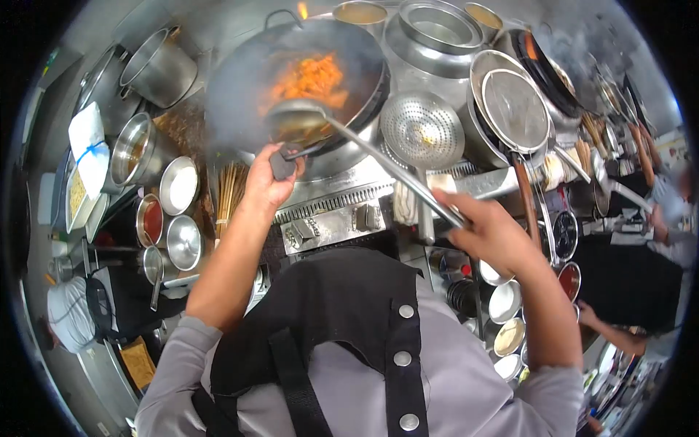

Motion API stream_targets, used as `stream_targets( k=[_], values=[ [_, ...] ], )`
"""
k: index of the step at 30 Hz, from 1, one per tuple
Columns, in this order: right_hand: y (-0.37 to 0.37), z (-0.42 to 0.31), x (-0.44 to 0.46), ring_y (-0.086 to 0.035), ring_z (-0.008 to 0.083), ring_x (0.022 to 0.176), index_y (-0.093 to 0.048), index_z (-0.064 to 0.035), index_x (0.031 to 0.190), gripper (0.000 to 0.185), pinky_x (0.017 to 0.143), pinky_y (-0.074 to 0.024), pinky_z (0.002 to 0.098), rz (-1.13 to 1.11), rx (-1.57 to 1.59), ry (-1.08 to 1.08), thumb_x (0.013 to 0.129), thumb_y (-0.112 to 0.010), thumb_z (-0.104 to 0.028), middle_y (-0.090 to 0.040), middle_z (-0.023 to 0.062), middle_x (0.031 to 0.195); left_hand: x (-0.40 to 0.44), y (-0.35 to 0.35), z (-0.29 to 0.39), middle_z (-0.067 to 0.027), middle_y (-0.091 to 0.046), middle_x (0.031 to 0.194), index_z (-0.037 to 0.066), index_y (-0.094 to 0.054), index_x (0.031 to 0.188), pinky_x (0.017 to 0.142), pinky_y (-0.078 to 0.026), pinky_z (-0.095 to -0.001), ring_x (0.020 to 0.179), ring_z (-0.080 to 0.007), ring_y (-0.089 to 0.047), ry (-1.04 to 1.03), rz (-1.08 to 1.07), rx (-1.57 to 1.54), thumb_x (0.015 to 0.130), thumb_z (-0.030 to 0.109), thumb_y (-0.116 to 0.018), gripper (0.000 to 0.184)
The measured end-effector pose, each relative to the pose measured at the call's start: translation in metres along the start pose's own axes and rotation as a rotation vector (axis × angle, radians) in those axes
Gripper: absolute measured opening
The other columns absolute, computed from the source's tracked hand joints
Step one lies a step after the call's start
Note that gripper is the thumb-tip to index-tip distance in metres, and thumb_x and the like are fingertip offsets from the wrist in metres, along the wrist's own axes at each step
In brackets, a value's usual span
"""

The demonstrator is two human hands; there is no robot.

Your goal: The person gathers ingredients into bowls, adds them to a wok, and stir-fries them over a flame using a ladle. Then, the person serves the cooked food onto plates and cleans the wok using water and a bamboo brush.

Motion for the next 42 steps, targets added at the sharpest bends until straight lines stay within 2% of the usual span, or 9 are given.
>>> stream_targets(
  k=[5,10,15,18,20,24,30,36,42],
  values=[
    [-0.036,0.004,0.051,-0.066,0.0422,0.074,-0.051,-0.0149,0.149,0.068,0.077,-0.0542,0.0441,0.272,-0.093,0.261,0.084,-0.066,-0.002,-0.069,0.0247,0.087,-0.082,0.063,-0.052,-0.0172,-0.06,0.106,0.006,-0.05,0.111,0.073,-0.06,-0.0374,0.085,-0.0242,-0.062,0.07,0.078,0.087,0.092,0.005,-0.063,0.024],
    [-0.026,0.01,-0.008,-0.056,0.0081,0.059,-0.052,-0.0137,0.15,0.07,0.059,-0.0477,0.0288,-0.004,0.138,0.036,0.084,-0.068,0.001,-0.054,0.0047,0.064,-0.12,0.007,-0.009,-0.0122,-0.059,0.096,0.008,-0.053,0.105,0.071,-0.058,-0.0405,0.081,-0.0233,-0.062,0.02,0.18,0.035,0.091,0.006,-0.066,0.02],
    [-0.021,-0.028,0.013,-0.048,0.0103,0.055,-0.052,-0.0139,0.15,0.07,0.057,-0.0451,0.0301,0.053,-0.078,0.112,0.082,-0.064,0.001,-0.05,0.0058,0.062,-0.02,0.007,-0.005,-0.0111,-0.061,0.097,0.007,-0.053,0.104,0.071,-0.058,-0.0431,0.082,-0.023,-0.062,0.041,0.012,0.035,0.091,0.009,-0.069,0.021],
    [-0.04,-0.013,0.059,-0.058,0.0339,0.06,-0.05,-0.0161,0.15,0.071,0.065,-0.05,0.039,0.354,-0.286,0.471,0.082,-0.065,-0.002,-0.06,0.0211,0.069,-0.043,0.051,-0.035,-0.0123,-0.061,0.104,0.007,-0.056,0.103,0.073,-0.058,-0.0414,0.085,-0.025,-0.063,0.104,0.007,0.063,0.091,0.008,-0.067,0.016],
    [-0.038,-0.026,0.037,-0.058,0.0432,0.068,-0.05,-0.016,0.15,0.071,0.07,-0.0513,0.0422,0.271,-0.257,0.377,0.082,-0.067,-0.004,-0.064,0.0256,0.079,-0.099,0.067,-0.046,-0.0124,-0.06,0.104,0.007,-0.055,0.102,0.075,-0.058,-0.0387,0.085,-0.024,-0.062,0.117,-0.011,0.101,0.09,0.007,-0.066,0.017],
    [-0.007,-0.02,-0.021,-0.063,0.0309,0.069,-0.051,-0.0152,0.149,0.07,0.073,-0.0529,0.0384,-0.031,0.137,-0.022,0.082,-0.069,-0.004,-0.066,0.0189,0.081,-0.12,0.016,-0.002,-0.0095,-0.059,0.094,0.007,-0.054,0.1,0.07,-0.055,-0.0398,0.081,-0.0226,-0.06,0.066,0.176,0.004,0.091,0.008,-0.065,0.014],
    [-0.018,-0.036,0.04,-0.066,0.028,0.074,-0.045,-0.016,0.153,0.073,0.077,-0.0539,0.0383,0.177,-0.409,0.23,0.084,-0.068,-0.005,-0.069,0.0209,0.088,-0.029,0.022,-0.018,-0.0119,-0.062,0.094,0.004,-0.055,0.103,0.069,-0.057,-0.0437,0.082,-0.026,-0.062,0.071,0.007,-0.051,0.092,0.01,-0.065,0.016],
    [-0.053,-0.027,-0.015,-0.057,0.0118,0.059,-0.036,-0.0161,0.157,0.074,0.054,-0.0482,0.0281,0.066,0.647,-0.021,0.088,-0.058,0.002,-0.06,0.0063,0.079,-0.122,0.017,-0.01,-0.0102,-0.061,0.097,0.008,-0.056,0.108,0.076,-0.057,-0.0426,0.086,-0.0242,-0.063,0.148,-0.039,0.007,0.09,0.008,-0.065,0.02],
    [-0.019,-0.083,0.016,-0.056,0.0149,0.057,-0.032,-0.0045,0.152,0.071,0.048,-0.0462,0.0309,0.187,0.522,0.003,0.087,-0.057,0.001,-0.056,0.0062,0.078,-0.083,-0.014,0.019,-0.0115,-0.062,0.096,0.005,-0.054,0.106,0.068,-0.059,-0.0417,0.084,-0.0244,-0.063,0.012,-0.011,0.0,0.092,0.008,-0.065,0.017]
  ],
)
Point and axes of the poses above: each hand's wrist, its own x-axis towards the middle knuckle, its own y-axis out of the back of the hand, z = x × y, the point moved 8 cm from there along x, towards the middle knuckle
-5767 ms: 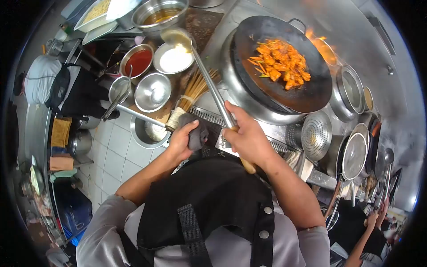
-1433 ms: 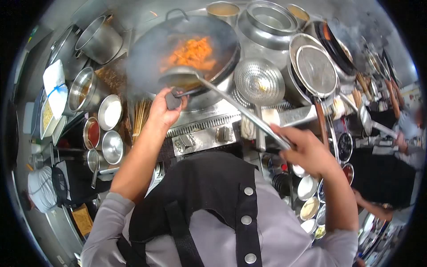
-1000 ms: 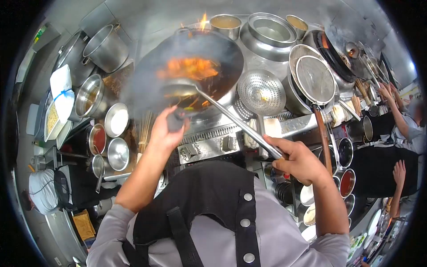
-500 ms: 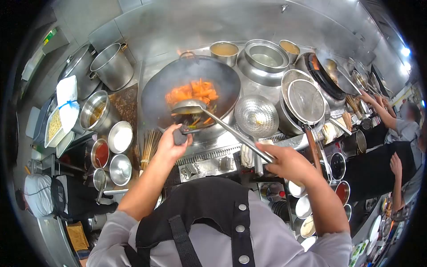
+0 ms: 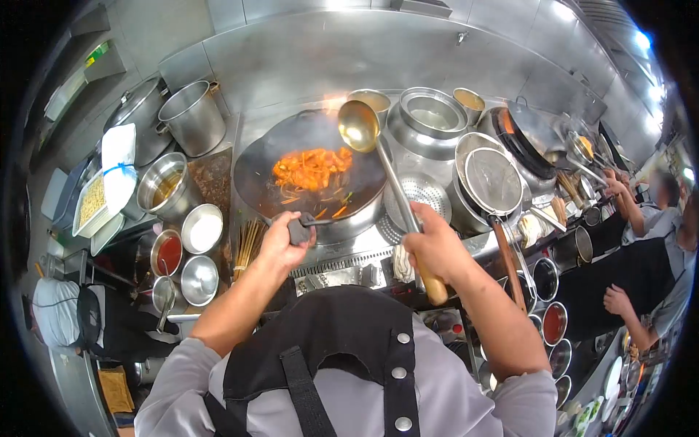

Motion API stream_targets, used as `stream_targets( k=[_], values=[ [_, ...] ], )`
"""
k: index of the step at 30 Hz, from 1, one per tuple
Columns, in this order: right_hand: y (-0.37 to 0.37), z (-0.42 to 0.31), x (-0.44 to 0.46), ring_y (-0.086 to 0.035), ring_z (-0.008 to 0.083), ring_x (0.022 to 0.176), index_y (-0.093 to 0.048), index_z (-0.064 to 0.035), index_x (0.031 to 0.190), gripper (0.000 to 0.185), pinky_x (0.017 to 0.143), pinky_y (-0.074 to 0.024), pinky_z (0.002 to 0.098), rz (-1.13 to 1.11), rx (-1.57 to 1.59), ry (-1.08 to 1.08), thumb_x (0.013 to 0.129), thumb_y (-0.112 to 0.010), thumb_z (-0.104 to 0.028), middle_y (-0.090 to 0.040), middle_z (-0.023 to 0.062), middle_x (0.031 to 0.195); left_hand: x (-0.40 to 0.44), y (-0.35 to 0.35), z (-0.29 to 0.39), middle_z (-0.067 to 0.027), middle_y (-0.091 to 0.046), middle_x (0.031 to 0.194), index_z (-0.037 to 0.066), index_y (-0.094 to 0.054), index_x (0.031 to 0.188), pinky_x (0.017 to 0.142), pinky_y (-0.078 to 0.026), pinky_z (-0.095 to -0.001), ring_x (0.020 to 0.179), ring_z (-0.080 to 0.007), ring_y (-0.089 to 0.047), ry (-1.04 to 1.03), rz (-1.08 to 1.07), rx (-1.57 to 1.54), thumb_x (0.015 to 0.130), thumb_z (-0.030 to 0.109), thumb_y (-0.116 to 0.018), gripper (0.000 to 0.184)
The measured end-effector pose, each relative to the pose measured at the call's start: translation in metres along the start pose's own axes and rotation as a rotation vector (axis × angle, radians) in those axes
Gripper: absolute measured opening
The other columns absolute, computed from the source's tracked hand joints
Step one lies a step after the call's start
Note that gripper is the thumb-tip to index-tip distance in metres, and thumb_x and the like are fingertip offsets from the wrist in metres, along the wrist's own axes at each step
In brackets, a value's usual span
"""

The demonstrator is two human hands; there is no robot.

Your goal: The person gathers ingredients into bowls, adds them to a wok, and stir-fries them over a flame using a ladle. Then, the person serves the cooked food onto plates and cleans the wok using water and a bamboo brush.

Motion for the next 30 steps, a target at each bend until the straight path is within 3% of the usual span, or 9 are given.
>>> stream_targets(
  k=[4,6,13,16,24,26,27,29,30],
  values=[
    [0.003,-0.012,0.015,-0.056,0.0157,0.057,-0.035,-0.004,0.149,0.068,0.049,-0.0467,0.0318,0.07,-0.112,0.014,0.086,-0.057,0.001,-0.056,0.0071,0.077,-0.006,0.046,-0.005,-0.0138,-0.065,0.104,0.002,-0.055,0.118,0.073,-0.06,-0.0416,0.094,-0.0245,-0.066,-0.129,-0.067,0.273,0.088,0.001,-0.064,0.031],
    [-0.003,-0.015,0.01,-0.06,0.0183,0.06,-0.042,-0.0053,0.145,0.061,0.052,-0.0504,0.0352,0.089,-0.262,-0.04,0.086,-0.058,-0.002,-0.062,0.0109,0.079,-0.013,0.066,0.001,-0.0132,-0.067,0.103,-0.001,-0.056,0.122,0.075,-0.059,-0.04,0.092,-0.025,-0.068,-0.553,-0.12,0.389,0.086,-0.005,-0.062,0.036],
    [-0.122,-0.029,-0.015,-0.054,0.0159,0.065,-0.046,-0.0069,0.109,0.018,0.054,-0.0453,0.0293,-0.273,1.103,-0.317,0.095,-0.056,-0.003,-0.055,0.0109,0.083,-0.023,0.066,0.024,-0.0132,-0.063,0.091,-0.003,-0.057,0.107,0.063,-0.058,-0.0375,0.078,-0.0263,-0.065,-0.046,-0.022,0.286,0.087,-0.003,-0.063,0.021],
    [-0.133,-0.011,-0.029,-0.053,0.0144,0.067,-0.047,-0.0065,0.115,0.02,0.053,-0.0438,0.0285,-0.283,1.31,-0.331,0.096,-0.054,-0.004,-0.056,0.0103,0.085,-0.034,0.06,0.027,-0.0143,-0.062,0.095,0.002,-0.054,0.104,0.07,-0.056,-0.0403,0.078,-0.0266,-0.064,0.112,-0.022,0.115,0.088,0.004,-0.066,0.02],
    [-0.074,0.207,-0.023,-0.067,0.0243,0.08,-0.049,-0.0064,0.14,0.042,0.065,-0.0537,0.0331,-0.275,0.741,-0.297,0.107,-0.048,-0.033,-0.066,0.0183,0.108,-0.022,0.073,-0.006,-0.0143,-0.06,0.095,0.006,-0.052,0.104,0.073,-0.055,-0.0393,0.081,-0.0248,-0.06,0.133,-0.023,0.069,0.086,0.006,-0.069,0.025],
    [-0.061,0.293,-0.011,-0.07,0.0291,0.082,-0.042,-0.0034,0.148,0.054,0.076,-0.0563,0.0351,-0.185,-0.163,-0.132,0.106,-0.045,-0.036,-0.071,0.0156,0.1,-0.025,0.076,-0.007,-0.015,-0.059,0.097,0.005,-0.051,0.104,0.072,-0.055,-0.0378,0.081,-0.0248,-0.06,0.092,0.064,0.069,0.086,0.005,-0.069,0.026],
    [-0.062,0.336,-0.002,-0.07,0.0291,0.082,-0.042,-0.0034,0.148,0.054,0.076,-0.0563,0.0351,-0.204,-0.155,-0.124,0.106,-0.045,-0.036,-0.071,0.0156,0.1,-0.026,0.074,-0.009,-0.0143,-0.059,0.097,0.006,-0.051,0.105,0.073,-0.054,-0.0373,0.08,-0.0248,-0.059,0.099,0.065,0.059,0.085,0.005,-0.069,0.027],
    [-0.043,0.39,0.02,-0.071,0.0357,0.095,-0.045,-0.0037,0.149,0.058,0.093,-0.0531,0.0412,0.214,-0.936,0.277,0.103,-0.047,-0.039,-0.072,0.0192,0.106,-0.026,0.07,-0.014,-0.0153,-0.061,0.095,0.004,-0.052,0.105,0.072,-0.055,-0.0386,0.079,-0.0258,-0.061,0.085,0.109,0.055,0.086,0.006,-0.068,0.025],
    [-0.045,0.457,0.048,-0.067,0.0369,0.105,-0.045,-0.0054,0.149,0.058,0.099,-0.0488,0.0441,0.126,-0.733,0.187,0.102,-0.047,-0.038,-0.07,0.0206,0.114,-0.027,0.068,-0.017,-0.0163,-0.063,0.093,0.002,-0.053,0.104,0.072,-0.056,-0.0399,0.078,-0.0268,-0.063,0.085,0.137,0.044,0.087,0.006,-0.066,0.023]
  ],
)
Point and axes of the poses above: each hand's wrist, its own x-axis towards the middle knuckle, its own y-axis out of the back of the hand, z = x × y, the point moved 8 cm from there along x, towards the middle knuckle
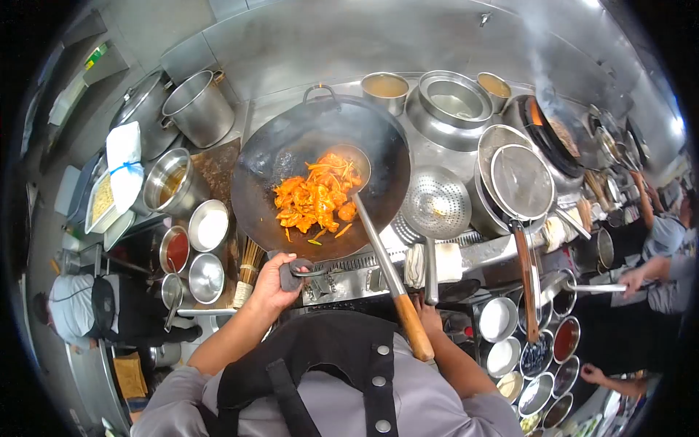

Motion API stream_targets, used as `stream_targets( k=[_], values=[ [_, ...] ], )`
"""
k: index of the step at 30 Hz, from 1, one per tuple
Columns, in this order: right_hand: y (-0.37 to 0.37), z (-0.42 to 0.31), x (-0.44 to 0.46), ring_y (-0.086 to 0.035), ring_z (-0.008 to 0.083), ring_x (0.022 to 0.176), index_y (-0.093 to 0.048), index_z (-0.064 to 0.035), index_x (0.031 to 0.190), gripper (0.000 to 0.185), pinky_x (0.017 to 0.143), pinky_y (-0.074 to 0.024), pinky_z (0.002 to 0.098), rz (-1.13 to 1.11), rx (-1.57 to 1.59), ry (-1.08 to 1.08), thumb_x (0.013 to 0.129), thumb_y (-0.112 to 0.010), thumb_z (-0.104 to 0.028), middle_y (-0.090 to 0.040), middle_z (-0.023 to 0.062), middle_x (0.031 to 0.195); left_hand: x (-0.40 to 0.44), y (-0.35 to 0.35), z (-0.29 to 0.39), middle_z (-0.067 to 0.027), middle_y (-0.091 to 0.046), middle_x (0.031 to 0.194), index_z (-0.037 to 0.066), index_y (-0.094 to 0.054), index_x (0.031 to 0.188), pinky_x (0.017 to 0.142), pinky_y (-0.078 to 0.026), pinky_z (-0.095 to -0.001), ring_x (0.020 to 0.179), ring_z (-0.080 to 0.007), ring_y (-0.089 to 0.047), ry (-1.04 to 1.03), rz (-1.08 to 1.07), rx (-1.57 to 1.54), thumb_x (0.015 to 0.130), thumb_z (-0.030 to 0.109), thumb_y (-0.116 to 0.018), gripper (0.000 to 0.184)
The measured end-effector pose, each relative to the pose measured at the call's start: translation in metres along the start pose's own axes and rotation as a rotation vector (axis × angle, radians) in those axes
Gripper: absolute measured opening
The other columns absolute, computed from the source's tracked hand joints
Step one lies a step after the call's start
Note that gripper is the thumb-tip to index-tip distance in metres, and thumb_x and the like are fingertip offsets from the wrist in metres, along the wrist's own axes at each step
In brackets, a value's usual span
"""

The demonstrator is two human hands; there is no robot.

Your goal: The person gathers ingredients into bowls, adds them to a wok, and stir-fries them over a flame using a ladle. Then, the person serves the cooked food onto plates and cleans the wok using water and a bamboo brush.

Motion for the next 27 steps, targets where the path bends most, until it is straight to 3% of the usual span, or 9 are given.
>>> stream_targets(
  k=[4,10,11,13,16,18,20,24,27],
  values=[
    [-0.192,0.175,0.026,-0.038,0.038,0.147,-0.045,-0.013,0.153,0.062,0.118,-0.0288,0.0552,-0.284,0.839,-0.471,0.097,-0.05,-0.038,-0.049,0.0212,0.152,0.0,-0.003,-0.007,-0.0153,-0.064,0.094,0.005,-0.053,0.105,0.072,-0.055,-0.0414,0.078,-0.0251,-0.062,-0.045,0.033,0.08,0.087,0.011,-0.068,0.024],
    [-0.209,0.188,0.046,-0.031,0.0364,0.15,-0.048,-0.0118,0.149,0.069,0.109,-0.0382,0.0587,-0.406,-0.416,-0.337,0.089,-0.063,-0.043,-0.043,0.0222,0.156,-0.003,-0.004,-0.016,-0.0177,-0.066,0.097,0.006,-0.054,0.11,0.076,-0.055,-0.0427,0.08,-0.027,-0.064,-0.062,0.127,0.117,0.087,0.013,-0.069,0.027],
    [-0.151,0.166,0.038,-0.05,0.0313,0.136,-0.053,-0.0063,0.144,0.069,0.102,-0.0472,0.0506,-0.413,0.14,-0.702,0.09,-0.063,-0.047,-0.056,0.0209,0.143,-0.002,-0.002,-0.015,-0.0184,-0.066,0.099,0.006,-0.054,0.11,0.077,-0.055,-0.0432,0.081,-0.028,-0.065,-0.074,0.11,0.133,0.088,0.013,-0.068,0.027],
    [-0.057,0.041,0.004,-0.065,0.028,0.114,-0.058,-0.0021,0.135,0.06,0.098,-0.0508,0.0413,-0.386,0.876,-0.651,0.096,-0.061,-0.047,-0.069,0.0178,0.124,-0.002,0.001,-0.014,-0.0192,-0.067,0.1,0.005,-0.054,0.111,0.08,-0.055,-0.0442,0.085,-0.0298,-0.067,-0.072,0.084,0.164,0.088,0.013,-0.068,0.028],
    [0.074,-0.089,-0.002,-0.07,0.0298,0.1,-0.061,-0.0047,0.132,0.052,0.097,-0.0539,0.0432,-0.45,0.836,-0.23,0.104,-0.053,-0.047,-0.071,0.0169,0.112,0.001,0.003,-0.008,-0.0211,-0.067,0.103,0.004,-0.054,0.112,0.084,-0.056,-0.0455,0.091,-0.0332,-0.069,-0.056,0.005,0.202,0.089,0.013,-0.068,0.029],
    [0.165,-0.149,-0.019,-0.07,0.0264,0.099,-0.056,-0.0004,0.137,0.043,0.091,-0.0551,0.0405,-0.358,1.505,-0.632,0.104,-0.056,-0.027,-0.071,0.0215,0.112,0.002,0.008,-0.008,-0.0221,-0.068,0.105,0.003,-0.053,0.114,0.086,-0.057,-0.0459,0.093,-0.0349,-0.07,-0.027,-0.048,0.213,0.09,0.013,-0.068,0.03],
    [0.211,-0.194,-0.01,-0.072,0.029,0.09,-0.039,-0.0008,0.15,0.055,0.081,-0.0595,0.0409,-0.334,1.893,-0.457,0.104,-0.055,-0.027,-0.069,0.0214,0.11,0.004,0.012,-0.009,-0.0233,-0.067,0.108,0.001,-0.053,0.114,0.085,-0.058,-0.0472,0.094,-0.0354,-0.07,-0.027,-0.089,0.162,0.09,0.012,-0.068,0.03],
    [0.233,-0.293,-0.003,-0.058,0.0188,0.056,-0.039,-0.005,0.141,0.049,0.049,-0.0536,0.0342,-0.552,1.319,-0.333,0.098,-0.061,-0.013,-0.055,0.0086,0.082,0.007,0.012,-0.011,-0.0228,-0.067,0.109,0.001,-0.052,0.112,0.083,-0.058,-0.0487,0.087,-0.0313,-0.069,0.153,-0.101,0.055,0.091,0.01,-0.065,0.027],
    [0.226,-0.36,-0.02,-0.049,0.0103,0.053,-0.048,-0.0078,0.118,0.025,0.043,-0.0391,0.0251,-0.393,1.628,-0.465,0.096,-0.06,-0.007,-0.052,0.0042,0.076,0.016,0.02,0.009,-0.02,-0.068,0.103,-0.001,-0.057,0.103,0.069,-0.059,-0.0392,0.077,-0.0233,-0.068,0.162,-0.13,0.182,0.087,0.008,-0.061,0.019]
  ],
)
Point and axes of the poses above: each hand's wrist, its own x-axis towards the middle knuckle, its own y-axis out of the back of the hand, z = x × y, the point moved 8 cm from there along x, towards the middle knuckle
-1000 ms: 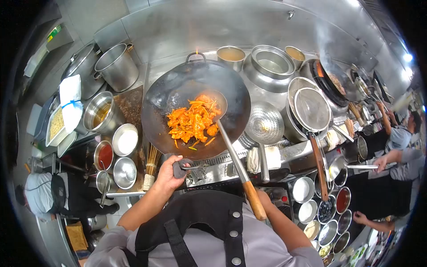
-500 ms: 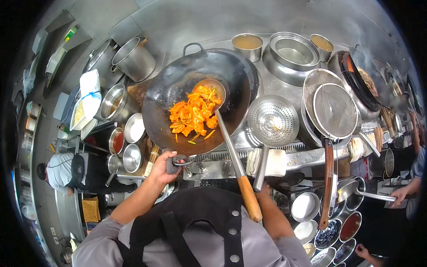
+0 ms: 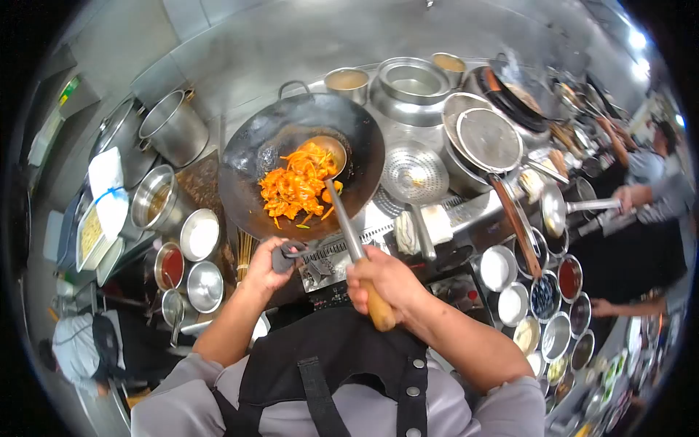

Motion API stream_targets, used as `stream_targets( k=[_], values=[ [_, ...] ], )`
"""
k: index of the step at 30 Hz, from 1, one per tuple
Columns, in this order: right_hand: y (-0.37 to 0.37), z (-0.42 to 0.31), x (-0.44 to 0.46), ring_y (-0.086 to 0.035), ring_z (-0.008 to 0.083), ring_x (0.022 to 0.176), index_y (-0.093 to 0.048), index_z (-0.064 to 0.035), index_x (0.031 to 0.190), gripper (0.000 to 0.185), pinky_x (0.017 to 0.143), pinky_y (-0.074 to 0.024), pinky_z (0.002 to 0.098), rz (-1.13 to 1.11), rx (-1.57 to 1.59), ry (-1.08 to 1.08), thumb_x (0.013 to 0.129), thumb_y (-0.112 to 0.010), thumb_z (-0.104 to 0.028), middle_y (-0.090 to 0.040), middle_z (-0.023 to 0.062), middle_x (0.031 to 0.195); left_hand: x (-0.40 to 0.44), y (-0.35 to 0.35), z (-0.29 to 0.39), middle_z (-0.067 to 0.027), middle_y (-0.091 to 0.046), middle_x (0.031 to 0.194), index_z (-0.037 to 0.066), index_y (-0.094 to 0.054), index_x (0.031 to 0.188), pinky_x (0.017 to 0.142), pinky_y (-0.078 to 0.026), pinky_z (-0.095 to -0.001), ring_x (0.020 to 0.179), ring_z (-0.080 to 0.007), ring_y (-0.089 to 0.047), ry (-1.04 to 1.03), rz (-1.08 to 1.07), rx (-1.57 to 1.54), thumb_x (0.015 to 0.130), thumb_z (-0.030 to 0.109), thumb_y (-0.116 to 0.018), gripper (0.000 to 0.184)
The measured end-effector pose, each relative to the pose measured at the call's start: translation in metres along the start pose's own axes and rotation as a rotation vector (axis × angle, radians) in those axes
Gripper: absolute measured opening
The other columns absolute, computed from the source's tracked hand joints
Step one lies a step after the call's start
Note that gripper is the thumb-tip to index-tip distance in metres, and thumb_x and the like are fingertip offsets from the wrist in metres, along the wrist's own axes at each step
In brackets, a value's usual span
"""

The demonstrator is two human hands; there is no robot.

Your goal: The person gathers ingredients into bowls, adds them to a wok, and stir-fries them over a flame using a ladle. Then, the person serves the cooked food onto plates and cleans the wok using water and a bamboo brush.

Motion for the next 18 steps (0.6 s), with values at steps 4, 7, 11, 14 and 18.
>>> stream_targets(
  k=[4,7,11,14,18],
  values=[
    [-0.038,0.033,-0.025,-0.047,0.0104,0.056,-0.055,-0.0089,0.121,0.026,0.045,-0.0382,0.0258,-0.21,0.548,0.027,0.096,-0.061,-0.008,-0.053,0.0045,0.079,-0.029,-0.019,0.025,-0.0132,-0.063,0.088,0.001,-0.056,0.101,0.068,-0.058,-0.0393,0.074,-0.0233,-0.064,0.008,-0.151,0.0,0.087,0.01,-0.063,0.018],
    [-0.065,0.047,-0.08,-0.048,0.0103,0.056,-0.055,-0.0093,0.127,0.032,0.044,-0.0379,0.0245,-0.209,0.519,0.175,0.096,-0.061,-0.009,-0.051,0.0043,0.078,-0.072,-0.008,0.01,-0.0133,-0.063,0.089,0.001,-0.057,0.101,0.067,-0.058,-0.0399,0.077,-0.0241,-0.064,0.061,-0.164,0.031,0.088,0.011,-0.064,0.017],
    [-0.057,0.097,-0.15,-0.047,0.0104,0.049,-0.048,-0.011,0.143,0.05,0.041,-0.0377,0.0245,-0.218,0.479,0.408,0.095,-0.061,-0.01,-0.049,0.0047,0.075,-0.125,-0.016,-0.018,-0.0133,-0.065,0.09,0.002,-0.057,0.1,0.068,-0.058,-0.0398,0.079,-0.0242,-0.066,0.176,-0.233,0.18,0.089,0.01,-0.063,0.015],
    [-0.059,0.137,-0.191,-0.047,0.0102,0.048,-0.041,-0.0149,0.149,0.056,0.041,-0.0386,0.025,-0.022,0.376,0.533,0.096,-0.059,-0.009,-0.047,0.004,0.075,-0.153,-0.028,-0.059,-0.0128,-0.065,0.089,0.002,-0.057,0.099,0.068,-0.059,-0.0381,0.077,-0.0237,-0.066,0.275,-0.316,0.261,0.088,0.009,-0.063,0.015],
    [-0.067,0.194,-0.262,-0.049,0.0104,0.051,-0.046,-0.0134,0.137,0.041,0.041,-0.0397,0.0262,0.139,0.483,0.66,0.098,-0.057,-0.009,-0.049,0.0036,0.077,-0.207,-0.033,-0.117,-0.0116,-0.069,0.082,0.003,-0.06,0.087,0.066,-0.063,-0.0375,0.065,-0.0223,-0.069,0.544,-0.428,0.501,0.089,0.013,-0.061,0.01]
  ],
)
Point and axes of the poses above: each hand's wrist, its own x-axis towards the middle knuckle, its own y-axis out of the back of the hand, z = x × y, the point moved 8 cm from there along x, towards the middle knuckle
